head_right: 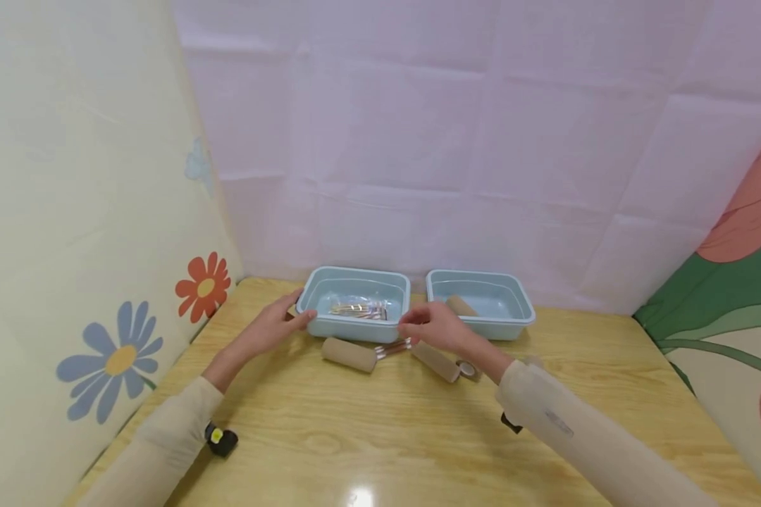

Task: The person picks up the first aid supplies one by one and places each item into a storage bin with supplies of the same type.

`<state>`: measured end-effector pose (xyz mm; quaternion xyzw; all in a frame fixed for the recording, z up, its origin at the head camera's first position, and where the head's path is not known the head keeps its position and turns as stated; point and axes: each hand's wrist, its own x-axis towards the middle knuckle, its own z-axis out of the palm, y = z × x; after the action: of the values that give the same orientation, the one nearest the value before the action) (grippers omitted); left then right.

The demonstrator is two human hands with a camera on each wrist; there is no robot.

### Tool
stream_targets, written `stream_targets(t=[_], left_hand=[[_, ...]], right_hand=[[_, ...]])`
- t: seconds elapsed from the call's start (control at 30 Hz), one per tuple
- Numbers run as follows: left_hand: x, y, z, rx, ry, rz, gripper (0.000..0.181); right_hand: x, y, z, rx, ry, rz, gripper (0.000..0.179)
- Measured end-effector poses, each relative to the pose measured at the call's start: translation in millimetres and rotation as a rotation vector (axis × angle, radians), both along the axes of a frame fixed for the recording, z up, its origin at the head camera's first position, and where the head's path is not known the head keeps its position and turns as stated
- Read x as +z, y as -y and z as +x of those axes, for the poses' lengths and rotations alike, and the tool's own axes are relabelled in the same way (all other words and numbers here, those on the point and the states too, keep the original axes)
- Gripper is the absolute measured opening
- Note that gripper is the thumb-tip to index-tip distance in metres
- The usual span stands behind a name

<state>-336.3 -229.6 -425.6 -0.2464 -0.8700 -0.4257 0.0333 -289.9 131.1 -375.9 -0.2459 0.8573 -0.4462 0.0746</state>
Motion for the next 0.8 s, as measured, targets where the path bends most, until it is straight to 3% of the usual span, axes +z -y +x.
stream_targets(t=[0.17,0.47,0.67,0.8], left_hand=[[1.0,-0.4,2.0,-0.014,-0.003,0.017,0.068],[0.3,-1.5,0.0,-0.019,-0.023,0.016,0.065],[0.6,-4.5,-0.1,0.008,-0.023,0.003,0.064],[-1.9,-7.7,1.6,0.042,-0.034,-0.042,0.067]], right_hand=[[-6.6,-4.5,5.2,0.018,-0.042,0.078,0.015],[-18.0,1.7,10.1,-0.014,-0.26,0.211,0.013],[-29.0,6.5,5.9,0.123,-0.454,0.295,0.02],[-31.3,8.8,3.8,0.21,-0.483,0.336,0.023]])
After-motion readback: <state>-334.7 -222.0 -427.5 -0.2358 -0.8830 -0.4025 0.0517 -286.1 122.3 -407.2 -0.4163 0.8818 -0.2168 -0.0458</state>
